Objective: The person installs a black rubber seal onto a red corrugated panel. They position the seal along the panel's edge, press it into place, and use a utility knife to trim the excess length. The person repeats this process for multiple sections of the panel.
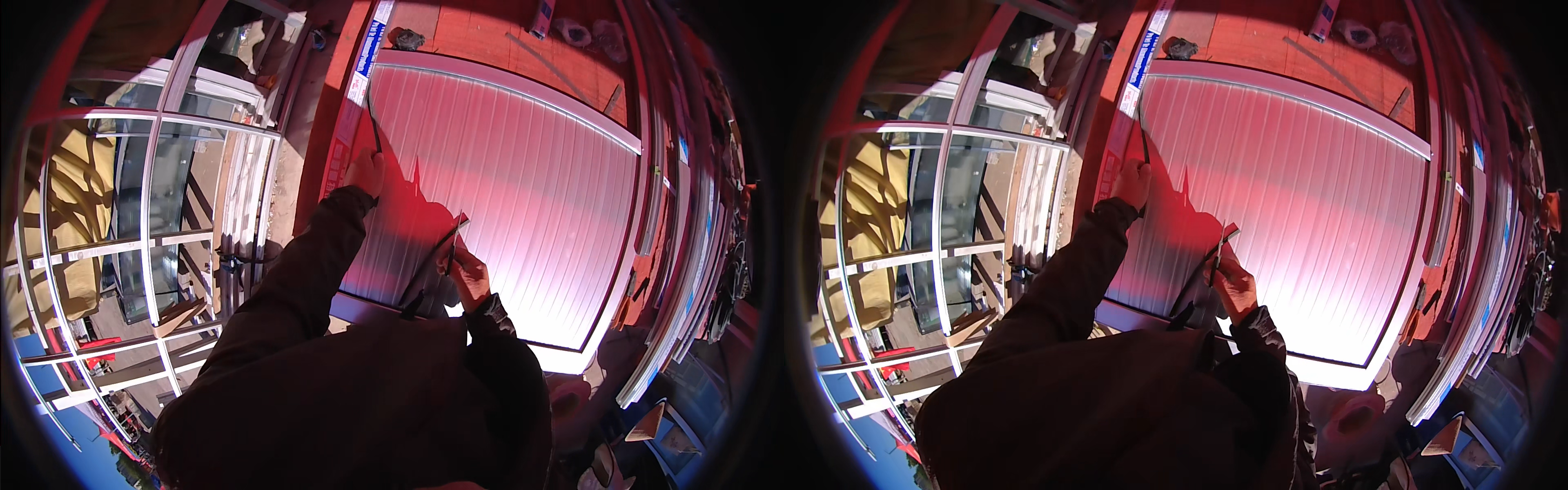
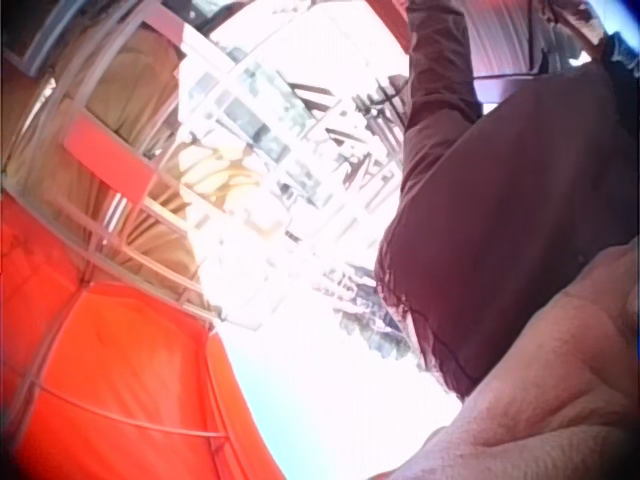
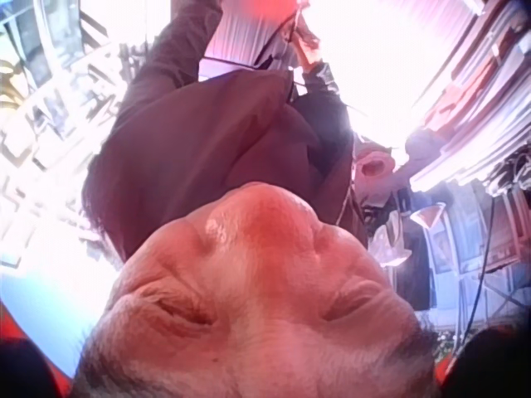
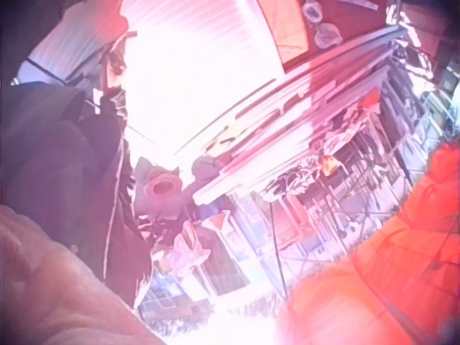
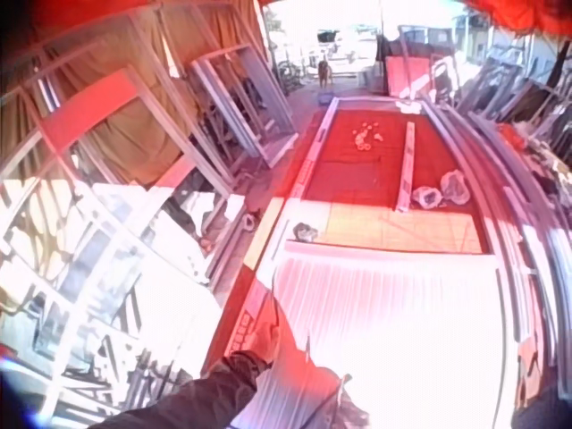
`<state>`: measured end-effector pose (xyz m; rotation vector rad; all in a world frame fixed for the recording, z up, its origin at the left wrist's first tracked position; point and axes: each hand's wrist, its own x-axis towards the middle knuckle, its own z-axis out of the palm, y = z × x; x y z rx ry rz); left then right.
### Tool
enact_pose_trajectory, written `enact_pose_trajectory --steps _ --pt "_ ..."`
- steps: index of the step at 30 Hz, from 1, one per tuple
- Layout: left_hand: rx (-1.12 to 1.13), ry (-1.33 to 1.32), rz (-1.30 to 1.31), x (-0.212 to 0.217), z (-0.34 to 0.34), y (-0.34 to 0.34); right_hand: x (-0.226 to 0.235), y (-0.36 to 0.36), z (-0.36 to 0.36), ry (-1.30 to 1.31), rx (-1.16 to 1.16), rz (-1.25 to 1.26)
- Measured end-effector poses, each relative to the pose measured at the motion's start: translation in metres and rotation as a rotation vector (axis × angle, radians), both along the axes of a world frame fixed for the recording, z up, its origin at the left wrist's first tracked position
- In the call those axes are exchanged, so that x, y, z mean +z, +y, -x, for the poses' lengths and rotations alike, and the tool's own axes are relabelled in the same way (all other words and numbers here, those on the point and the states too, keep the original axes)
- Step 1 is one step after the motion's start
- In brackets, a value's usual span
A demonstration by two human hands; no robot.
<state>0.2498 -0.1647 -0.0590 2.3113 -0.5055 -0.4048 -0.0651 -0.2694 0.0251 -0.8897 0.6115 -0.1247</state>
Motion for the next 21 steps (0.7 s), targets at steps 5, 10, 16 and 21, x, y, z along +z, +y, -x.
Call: enact_pose_trajectory --steps 5,10,16,21 --pt "0.225 0.492 0.534 0.042 0.051 -0.033 -0.019 0.006 0.005 -0.009 0.023 0.057" --pt "0.117 0.658 0.461 0.072 0.031 -0.012 -0.006 0.008 -0.007 0.107 0.073 0.066" --pt "0.183 1.198 0.808 0.076 0.029 -0.009 -0.002 0.011 -0.020 0.054 0.026 0.127" --pt "0.044 1.238 0.855 0.093 0.033 -0.038 0.004 0.005 -0.068 -0.032 0.047 0.023"
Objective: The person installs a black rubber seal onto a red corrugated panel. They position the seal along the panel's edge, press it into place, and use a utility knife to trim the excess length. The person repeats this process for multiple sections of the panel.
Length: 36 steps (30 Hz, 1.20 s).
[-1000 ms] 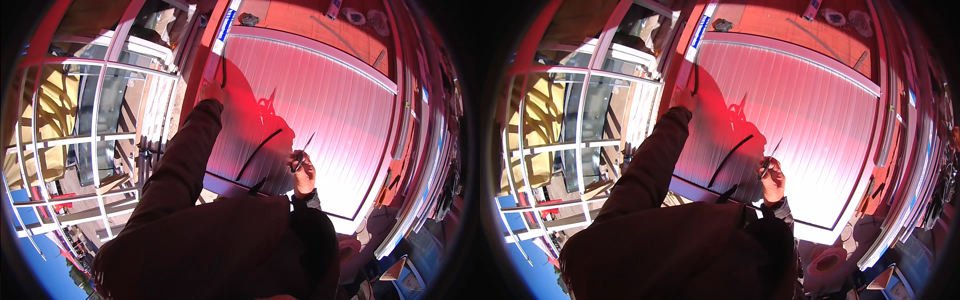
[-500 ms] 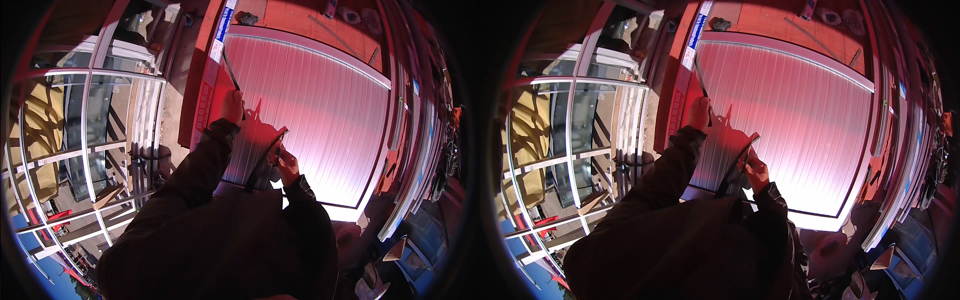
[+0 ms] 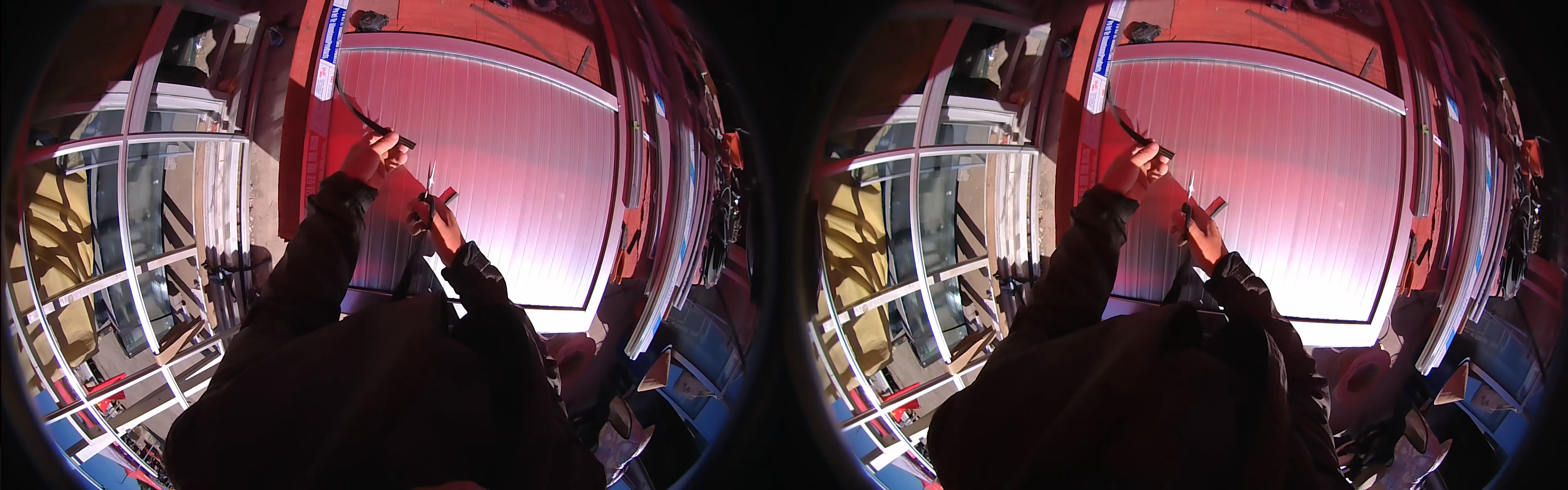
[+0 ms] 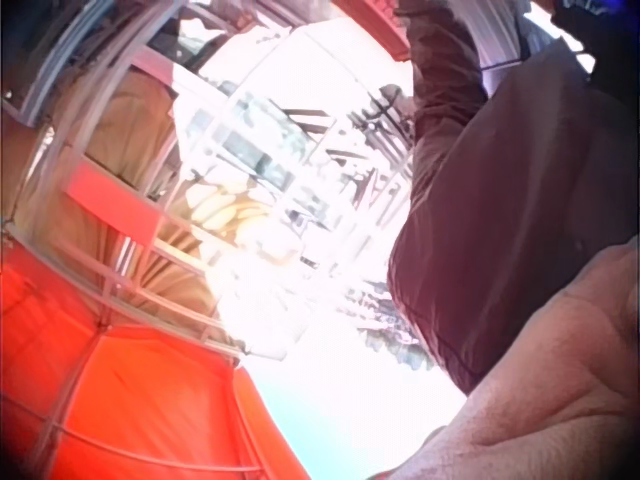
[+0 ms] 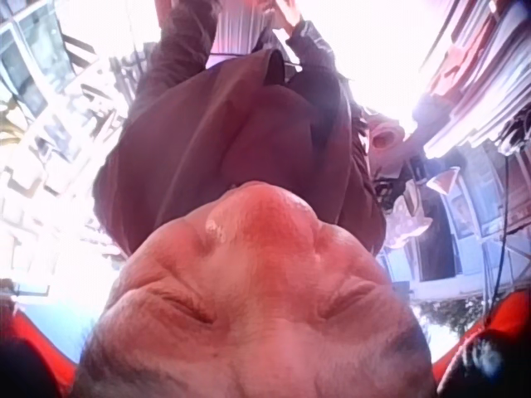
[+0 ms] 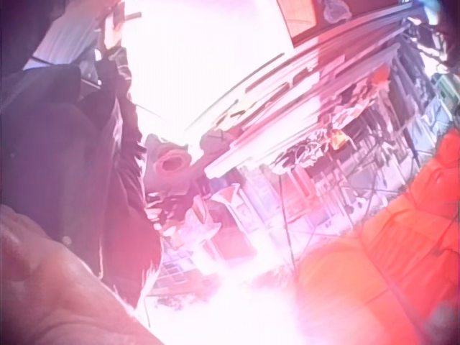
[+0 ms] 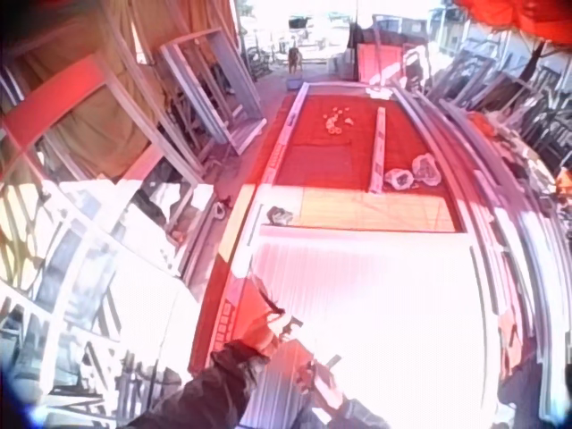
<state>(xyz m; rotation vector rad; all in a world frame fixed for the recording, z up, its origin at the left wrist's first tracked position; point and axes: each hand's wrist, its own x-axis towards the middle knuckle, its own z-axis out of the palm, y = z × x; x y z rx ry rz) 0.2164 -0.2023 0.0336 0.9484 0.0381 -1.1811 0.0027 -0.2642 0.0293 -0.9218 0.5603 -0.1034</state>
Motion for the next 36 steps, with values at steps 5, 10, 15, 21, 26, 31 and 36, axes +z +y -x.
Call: enact_pose_trajectory --steps 5,10,15,21,26,31,36 --pt "0.156 -0.073 -0.044 -0.009 0.006 -0.025 -0.035 -0.011 -0.037 0.082 -0.016 0.388" --pt "0.233 -0.153 -0.076 -0.003 0.007 -0.025 -0.022 -0.025 -0.052 0.154 0.077 0.474" --pt "0.295 -0.100 -0.091 -0.005 0.012 -0.027 -0.013 -0.024 -0.055 0.075 0.007 0.445" --pt "0.273 -0.114 -0.152 -0.005 0.012 -0.026 -0.021 -0.022 -0.053 -0.002 0.005 0.386" --pt "0.222 -0.120 -0.158 -0.002 0.006 -0.019 -0.015 -0.022 -0.054 -0.031 0.039 0.351" --pt "0.198 -0.191 -0.115 -0.002 0.010 -0.018 -0.012 -0.022 -0.044 -0.003 -0.109 0.280" --pt "-0.136 -0.557 -0.483 -0.026 0.016 0.010 0.024 -0.074 0.046 0.104 -0.380 0.813"
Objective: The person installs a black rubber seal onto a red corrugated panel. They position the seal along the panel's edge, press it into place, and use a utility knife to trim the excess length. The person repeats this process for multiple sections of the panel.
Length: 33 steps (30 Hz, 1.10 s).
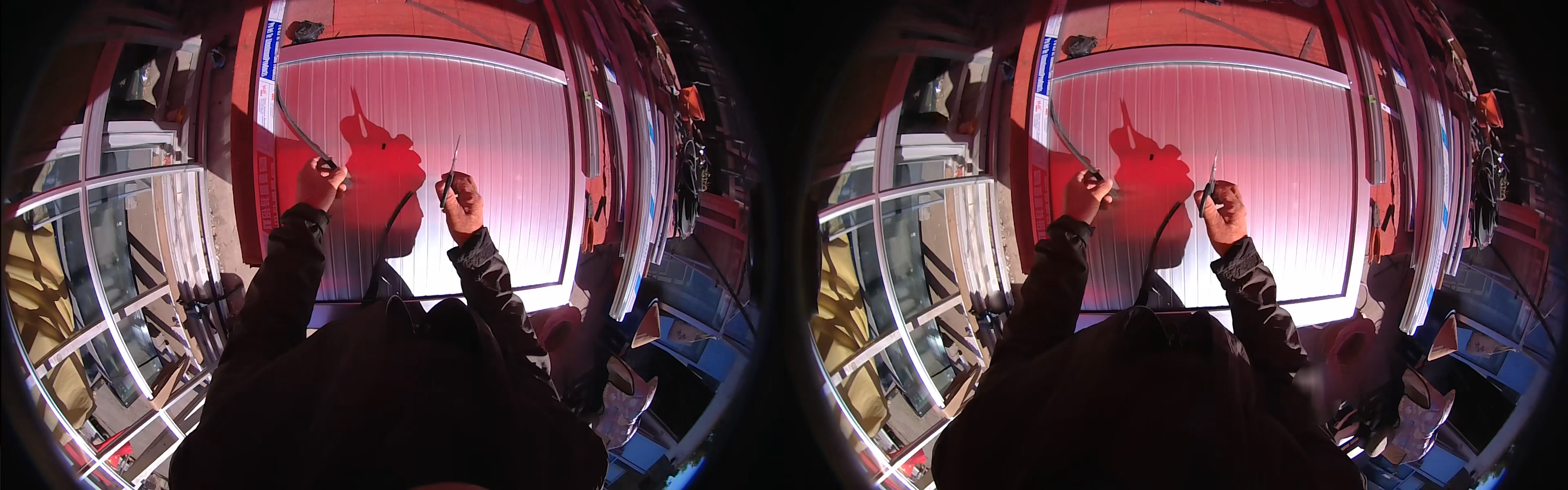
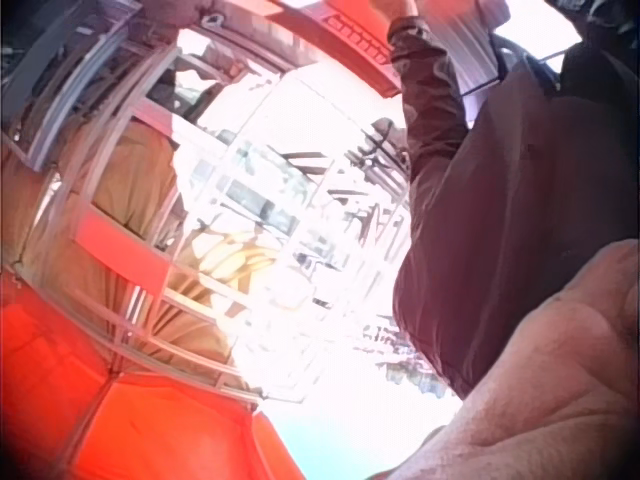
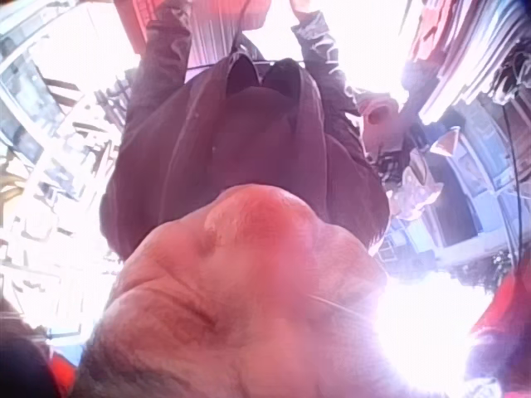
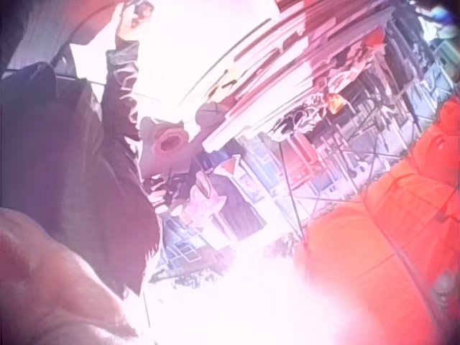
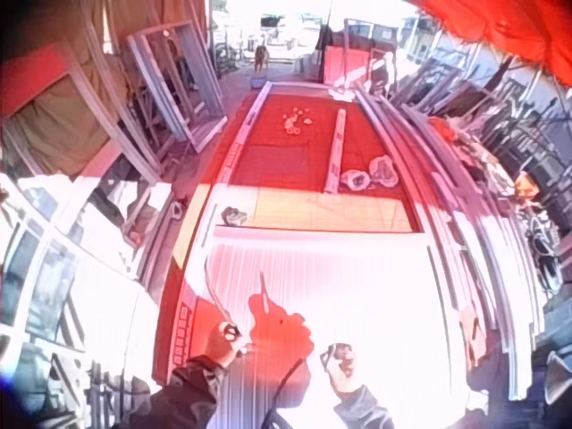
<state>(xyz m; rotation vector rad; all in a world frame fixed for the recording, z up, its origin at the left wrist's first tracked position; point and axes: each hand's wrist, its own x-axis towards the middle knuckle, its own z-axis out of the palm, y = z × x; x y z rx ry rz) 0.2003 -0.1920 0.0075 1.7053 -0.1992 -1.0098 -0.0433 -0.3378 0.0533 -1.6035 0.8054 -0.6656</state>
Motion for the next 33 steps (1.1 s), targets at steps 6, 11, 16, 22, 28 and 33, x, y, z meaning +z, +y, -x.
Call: enact_pose_trajectory --steps 6,11,16,22,28,33 --pt "-0.167 -0.750 -0.428 -0.027 -0.018 0.079 0.016 -0.138 0.205 0.801 -0.653 0.250" --pt "-0.011 -1.118 -0.381 -0.034 -0.067 0.101 -0.029 -0.246 0.355 1.261 -0.684 0.402" --pt "-0.004 -1.298 -0.277 -0.044 -0.079 0.066 -0.066 -0.305 0.402 1.271 -0.670 0.436" --pt "-0.096 -0.964 -0.803 0.014 -0.085 -0.013 -0.061 -0.258 0.295 0.710 -0.707 0.606" --pt "-0.216 -0.765 -0.803 -0.013 -0.117 -0.037 -0.050 -0.122 0.126 0.093 -0.187 0.155" --pt "-0.386 -0.477 -0.428 -0.001 -0.057 -0.064 -0.080 -0.043 0.028 0.008 0.085 -0.385"
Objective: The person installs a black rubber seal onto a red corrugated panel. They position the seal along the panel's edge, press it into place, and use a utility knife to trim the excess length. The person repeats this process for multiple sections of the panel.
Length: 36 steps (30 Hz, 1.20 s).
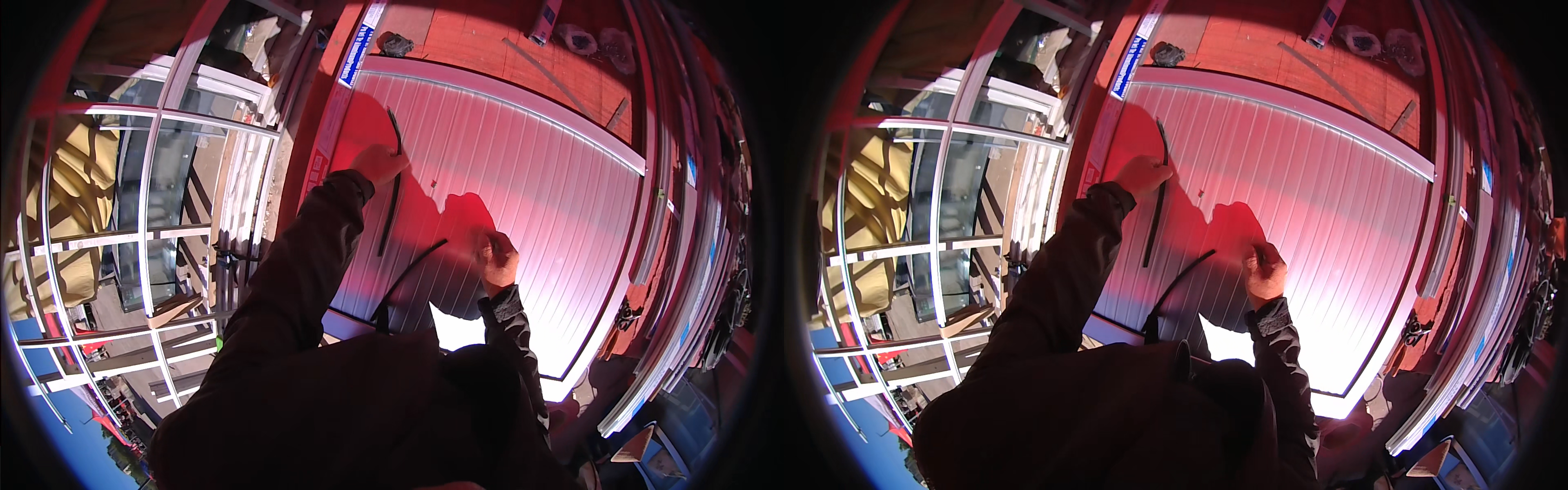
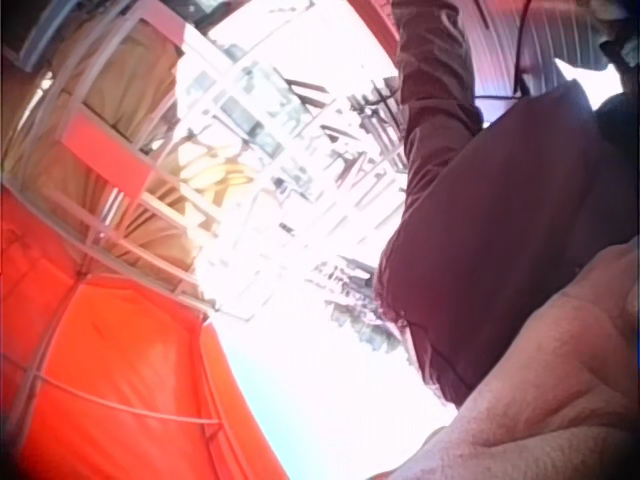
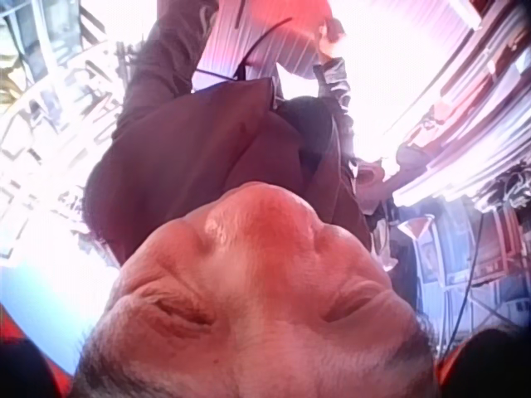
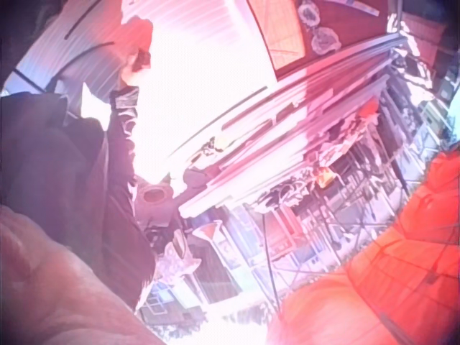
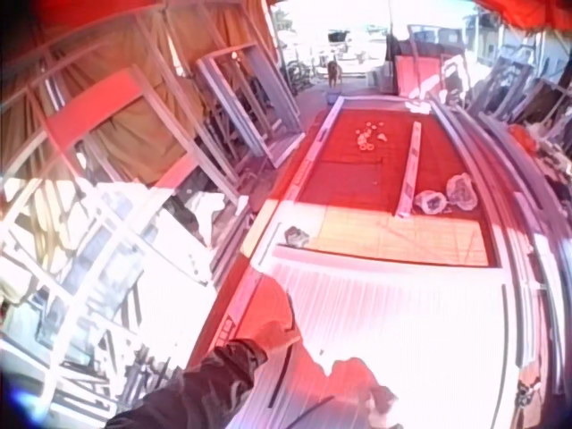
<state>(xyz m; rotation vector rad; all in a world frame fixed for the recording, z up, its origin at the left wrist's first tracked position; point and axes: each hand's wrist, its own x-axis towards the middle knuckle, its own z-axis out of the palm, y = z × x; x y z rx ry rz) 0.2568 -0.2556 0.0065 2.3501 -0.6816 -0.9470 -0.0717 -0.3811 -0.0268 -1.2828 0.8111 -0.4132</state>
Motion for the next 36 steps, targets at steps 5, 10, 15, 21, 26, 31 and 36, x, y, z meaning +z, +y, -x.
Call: enact_pose_trajectory --steps 5,10,15,21,26,31,36 --pt "0.114 0.126 0.335 0.027 0.079 -0.007 0.056 0.028 -0.090 -0.004 0.180 -0.253" --pt "0.210 0.304 0.547 0.034 0.086 -0.002 0.059 0.026 -0.108 -0.004 0.214 -0.127" --pt "0.470 0.483 0.711 0.050 0.056 -0.008 0.073 0.019 -0.105 0.107 0.243 -0.126" --pt "0.519 0.419 0.788 0.061 0.035 -0.010 0.059 0.016 -0.095 0.066 0.287 -0.047" --pt "0.551 0.425 0.809 0.064 0.028 -0.004 0.055 0.019 -0.085 0.012 0.322 0.048" --pt "0.503 0.738 0.882 0.071 0.028 0.001 0.070 0.027 -0.080 -0.107 0.246 -0.233" --pt "0.467 0.857 0.910 0.068 0.027 0.007 0.089 0.027 -0.078 -0.100 0.270 -0.371"
